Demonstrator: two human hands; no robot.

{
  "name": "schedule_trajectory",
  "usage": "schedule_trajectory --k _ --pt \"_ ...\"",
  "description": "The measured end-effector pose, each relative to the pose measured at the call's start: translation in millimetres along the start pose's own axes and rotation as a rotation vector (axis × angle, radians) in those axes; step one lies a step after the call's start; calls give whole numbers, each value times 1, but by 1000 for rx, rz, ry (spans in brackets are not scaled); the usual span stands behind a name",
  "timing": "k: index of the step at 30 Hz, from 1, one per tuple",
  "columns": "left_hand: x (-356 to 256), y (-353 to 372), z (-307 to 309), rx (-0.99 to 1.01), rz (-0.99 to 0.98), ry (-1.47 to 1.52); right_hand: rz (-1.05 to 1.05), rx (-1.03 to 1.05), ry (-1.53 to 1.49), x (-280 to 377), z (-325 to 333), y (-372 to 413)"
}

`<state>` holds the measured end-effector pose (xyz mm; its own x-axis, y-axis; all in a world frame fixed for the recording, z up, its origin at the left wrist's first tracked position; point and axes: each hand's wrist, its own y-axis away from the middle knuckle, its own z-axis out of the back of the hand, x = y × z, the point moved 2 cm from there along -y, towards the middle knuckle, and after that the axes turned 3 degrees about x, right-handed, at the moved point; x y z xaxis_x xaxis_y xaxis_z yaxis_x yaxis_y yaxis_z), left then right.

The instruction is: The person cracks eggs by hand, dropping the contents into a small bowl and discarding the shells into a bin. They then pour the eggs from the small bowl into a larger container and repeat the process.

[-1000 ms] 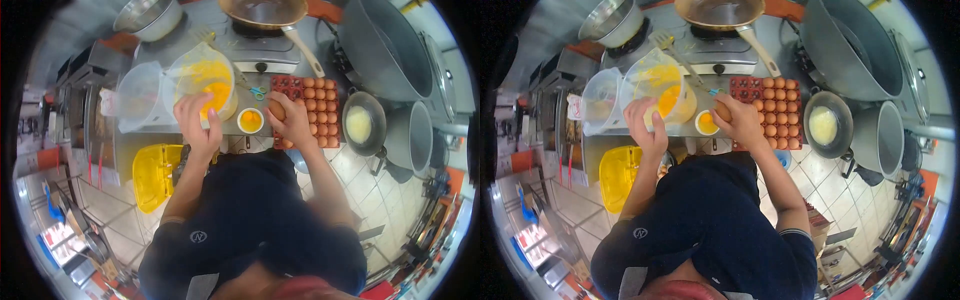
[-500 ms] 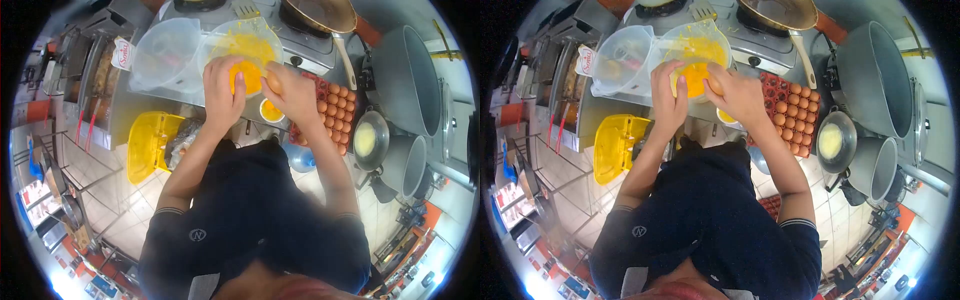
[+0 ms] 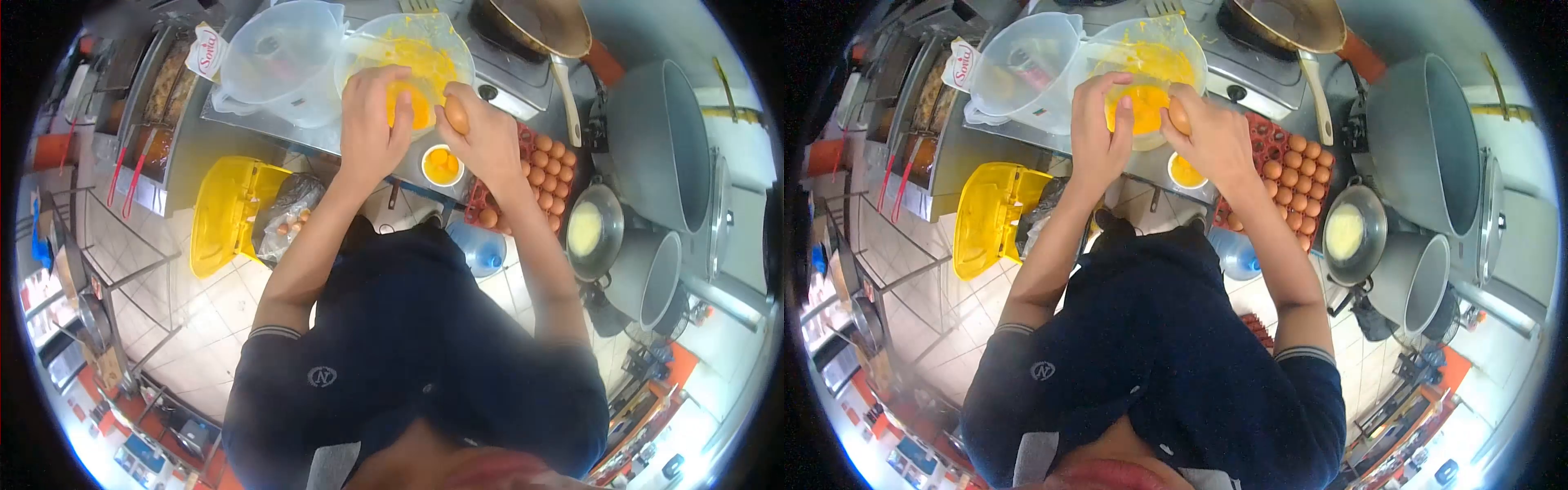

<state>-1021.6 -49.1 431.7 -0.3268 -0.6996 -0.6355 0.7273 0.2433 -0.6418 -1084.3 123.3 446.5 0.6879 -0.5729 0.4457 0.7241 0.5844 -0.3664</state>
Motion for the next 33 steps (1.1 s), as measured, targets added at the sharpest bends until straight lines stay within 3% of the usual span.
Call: schedule_trajectory --k 2,4,6,7,8,9,10,12,16,19,22,23,25,29,31,33 --pt "-3 5 1 3 -12 13 1 1 -20 4 6 6" --pt "-5 8 4 -53 -90 18 -56 -92 -336 3 18 4" --pt "-16 32 9 66 -294 -47 17 -164 -459 -11 16 17" --pt "-20 46 7 67 -297 -48 -224 -43 -745 -19 15 29" --pt "-23 61 -3 281 -163 52 -468 87 -1024 -28 11 41" --pt "-25 72 -15 495 -23 153 -519 153 -1019 -36 7 50" --pt "-28 74 -27 495 -26 155 -519 150 -1017 -42 1 56" --pt "-28 79 -51 478 361 333 -716 396 -1024 -56 -19 76" --pt "11 93 -79 533 276 398 -826 488 -1279 -76 -52 97" --pt "18 102 -78 591 272 345 -669 619 -1156 -87 -61 104" --pt "20 105 -77 655 203 214 -654 675 -1003 -86 -63 105" --pt "23 108 -80 661 204 211 -656 674 -1009 -87 -68 107" --pt "27 115 -87 595 -4 -47 -427 510 -656 -87 -77 105" --pt "33 122 -96 646 134 -81 -500 602 -535 -92 -89 104" --pt "38 121 -98 693 215 -155 -414 547 -412 -90 -91 107" --pt "41 123 -96 639 166 -109 -383 525 -407 -86 -86 109"
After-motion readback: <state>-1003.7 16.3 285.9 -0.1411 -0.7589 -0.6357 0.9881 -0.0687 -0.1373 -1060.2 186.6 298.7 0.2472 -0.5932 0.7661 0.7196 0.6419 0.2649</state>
